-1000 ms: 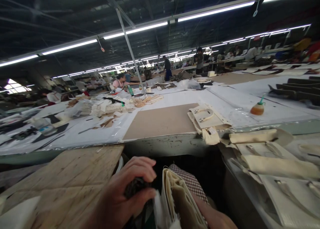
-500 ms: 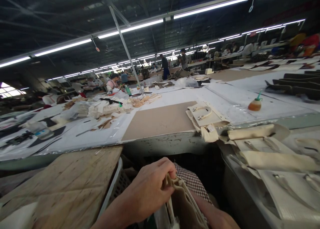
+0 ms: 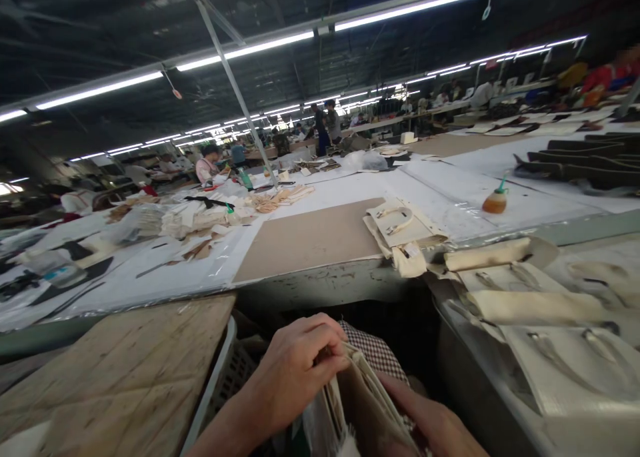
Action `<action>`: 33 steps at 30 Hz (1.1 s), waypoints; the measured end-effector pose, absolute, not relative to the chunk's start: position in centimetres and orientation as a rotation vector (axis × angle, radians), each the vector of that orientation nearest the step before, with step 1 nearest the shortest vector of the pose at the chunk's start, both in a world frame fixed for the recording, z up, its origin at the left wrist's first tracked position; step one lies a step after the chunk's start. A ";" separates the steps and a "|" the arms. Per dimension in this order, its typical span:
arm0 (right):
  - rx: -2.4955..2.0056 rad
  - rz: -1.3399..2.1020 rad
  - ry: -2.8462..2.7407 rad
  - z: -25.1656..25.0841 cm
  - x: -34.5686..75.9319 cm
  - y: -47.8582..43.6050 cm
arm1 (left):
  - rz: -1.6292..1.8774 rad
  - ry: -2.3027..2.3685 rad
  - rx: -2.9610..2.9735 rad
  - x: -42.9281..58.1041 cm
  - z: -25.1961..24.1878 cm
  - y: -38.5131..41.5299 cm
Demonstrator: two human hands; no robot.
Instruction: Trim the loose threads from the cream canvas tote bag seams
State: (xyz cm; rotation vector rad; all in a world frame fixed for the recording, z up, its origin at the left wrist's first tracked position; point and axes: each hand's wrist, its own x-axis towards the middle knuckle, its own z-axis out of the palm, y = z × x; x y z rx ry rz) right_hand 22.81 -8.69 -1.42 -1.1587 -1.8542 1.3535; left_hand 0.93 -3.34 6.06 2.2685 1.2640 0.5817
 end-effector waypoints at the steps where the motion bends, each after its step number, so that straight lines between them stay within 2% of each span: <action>1: -1.188 1.365 -1.841 -1.4 23.0 -8.7 | 0.605 1.262 2.276 1.0 5.9 -3.3; 5: -1.263 1.418 -1.770 -1.3 23.7 -9.1 | 0.676 1.263 2.296 1.5 5.4 -3.0; 9: -1.142 1.432 -1.692 -0.6 24.3 -9.4 | 0.715 1.257 2.301 2.4 5.3 -3.0; 16: -1.052 1.326 -1.872 2.7 25.2 -9.9 | 0.775 1.189 2.358 3.5 5.1 -3.5; 20: -1.084 1.281 -1.917 2.3 25.8 -10.6 | 0.793 1.145 2.414 3.8 4.8 -3.8; 26: -1.305 1.086 -1.939 0.3 26.6 -11.9 | 0.786 1.174 2.447 4.6 4.7 -3.9; 33: -1.610 0.729 -2.286 1.2 25.8 -11.6 | 0.678 1.323 2.508 6.1 4.7 -3.7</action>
